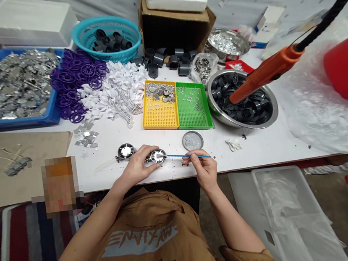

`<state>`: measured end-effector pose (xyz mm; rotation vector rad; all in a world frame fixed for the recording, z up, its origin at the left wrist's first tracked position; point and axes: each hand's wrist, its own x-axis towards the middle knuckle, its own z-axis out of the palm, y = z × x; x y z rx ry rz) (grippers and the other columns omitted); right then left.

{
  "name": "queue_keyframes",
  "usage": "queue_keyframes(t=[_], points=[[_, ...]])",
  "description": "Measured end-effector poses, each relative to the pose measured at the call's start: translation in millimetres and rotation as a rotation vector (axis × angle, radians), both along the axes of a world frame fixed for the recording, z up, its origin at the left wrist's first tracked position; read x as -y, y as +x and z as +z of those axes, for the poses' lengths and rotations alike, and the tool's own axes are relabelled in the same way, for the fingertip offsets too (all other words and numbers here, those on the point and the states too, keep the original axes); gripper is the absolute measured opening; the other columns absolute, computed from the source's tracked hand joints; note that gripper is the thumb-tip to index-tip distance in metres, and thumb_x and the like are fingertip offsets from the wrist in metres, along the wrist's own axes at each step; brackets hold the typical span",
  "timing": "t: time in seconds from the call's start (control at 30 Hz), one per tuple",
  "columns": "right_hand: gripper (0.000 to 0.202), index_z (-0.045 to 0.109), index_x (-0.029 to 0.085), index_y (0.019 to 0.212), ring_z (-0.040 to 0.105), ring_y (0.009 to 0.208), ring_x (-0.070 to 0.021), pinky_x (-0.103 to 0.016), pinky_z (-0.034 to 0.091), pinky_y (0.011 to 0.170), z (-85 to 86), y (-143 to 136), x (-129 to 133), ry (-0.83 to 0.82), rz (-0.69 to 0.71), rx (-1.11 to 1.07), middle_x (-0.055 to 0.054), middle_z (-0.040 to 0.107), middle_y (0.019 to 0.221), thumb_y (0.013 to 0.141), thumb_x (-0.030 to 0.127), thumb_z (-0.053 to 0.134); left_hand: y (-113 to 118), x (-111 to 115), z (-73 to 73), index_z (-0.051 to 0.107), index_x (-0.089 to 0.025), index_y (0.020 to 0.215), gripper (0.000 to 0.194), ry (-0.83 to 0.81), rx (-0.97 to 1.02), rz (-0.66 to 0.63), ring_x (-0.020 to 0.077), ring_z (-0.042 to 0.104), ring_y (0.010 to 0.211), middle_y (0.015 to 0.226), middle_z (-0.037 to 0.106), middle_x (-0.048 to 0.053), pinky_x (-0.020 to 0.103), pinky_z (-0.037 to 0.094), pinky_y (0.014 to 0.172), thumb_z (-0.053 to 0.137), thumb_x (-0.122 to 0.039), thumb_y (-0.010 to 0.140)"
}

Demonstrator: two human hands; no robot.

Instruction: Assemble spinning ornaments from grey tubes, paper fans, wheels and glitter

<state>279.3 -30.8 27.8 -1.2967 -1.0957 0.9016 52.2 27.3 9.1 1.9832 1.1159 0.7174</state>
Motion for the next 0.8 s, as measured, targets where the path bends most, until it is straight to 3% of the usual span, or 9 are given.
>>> queue_keyframes(t=[0.33,0.8], points=[[0.019,0.066,0.019,0.088,0.068,0.060,-0.0155,-0.031,0.056,0.060,2.0,1.4,-5.7,-0.057,-0.005,0.043,-0.003,0.072,0.071,0.088,0.037,0.060,-0.8,-1.0,2.9,0.054,-0.024,0.122,0.049,-0.053,0.007,-0.005,0.0236,0.058,0.106,0.114,0.059,0.007,0.039,0.048,0.094,0.072,-0.022,0.076],[0.015,0.066,0.018,0.088,0.065,0.059,-0.0134,-0.027,0.055,0.060,10.0,-5.2,9.2,-0.040,-0.139,0.243,-0.001,0.068,0.069,0.090,0.031,0.058,-1.7,-0.9,5.1,0.054,-0.025,0.123,0.048,-0.051,0.008,-0.018,0.0232,0.058,0.108,0.114,0.058,0.006,0.039,0.048,0.096,0.071,-0.021,0.077]])
